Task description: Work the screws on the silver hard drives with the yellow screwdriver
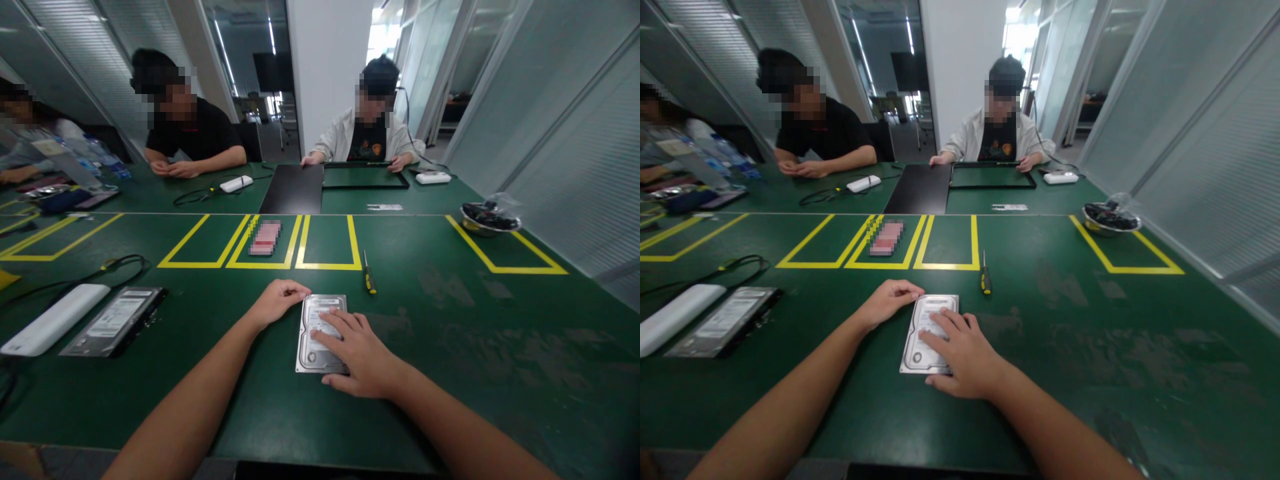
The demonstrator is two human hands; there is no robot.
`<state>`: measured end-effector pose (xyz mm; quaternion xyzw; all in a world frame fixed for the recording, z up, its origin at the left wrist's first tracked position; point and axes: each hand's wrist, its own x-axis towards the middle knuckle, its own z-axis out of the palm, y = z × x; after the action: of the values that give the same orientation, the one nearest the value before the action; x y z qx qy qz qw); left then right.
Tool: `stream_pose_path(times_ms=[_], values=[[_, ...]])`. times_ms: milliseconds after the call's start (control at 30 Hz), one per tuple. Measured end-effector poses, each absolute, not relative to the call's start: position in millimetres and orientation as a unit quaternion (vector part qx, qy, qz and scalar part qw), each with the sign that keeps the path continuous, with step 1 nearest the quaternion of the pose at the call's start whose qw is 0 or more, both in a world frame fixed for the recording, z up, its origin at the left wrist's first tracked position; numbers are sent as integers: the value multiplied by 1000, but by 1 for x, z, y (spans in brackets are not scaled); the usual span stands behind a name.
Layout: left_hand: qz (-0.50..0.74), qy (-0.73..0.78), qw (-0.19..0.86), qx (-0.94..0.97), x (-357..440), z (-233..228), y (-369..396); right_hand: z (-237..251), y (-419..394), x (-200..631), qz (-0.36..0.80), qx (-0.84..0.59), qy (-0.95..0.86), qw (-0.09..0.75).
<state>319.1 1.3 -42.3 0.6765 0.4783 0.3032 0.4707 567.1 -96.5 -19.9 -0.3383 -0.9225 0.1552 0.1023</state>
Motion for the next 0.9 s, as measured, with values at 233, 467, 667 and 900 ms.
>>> stream_pose_path(times_ms=[233,467,667,900], values=[[294,465,413,726,317,-43,2,-20,-97,567,157,-339,-923,97],[271,450,294,799,317,-39,1,-19,-97,567,159,-341,-922,88],[282,451,290,796,318,-39,-1,-19,-97,567,158,-341,-923,84],[316,474,281,772,321,-39,-3,-18,-97,566,157,-341,-923,82]])
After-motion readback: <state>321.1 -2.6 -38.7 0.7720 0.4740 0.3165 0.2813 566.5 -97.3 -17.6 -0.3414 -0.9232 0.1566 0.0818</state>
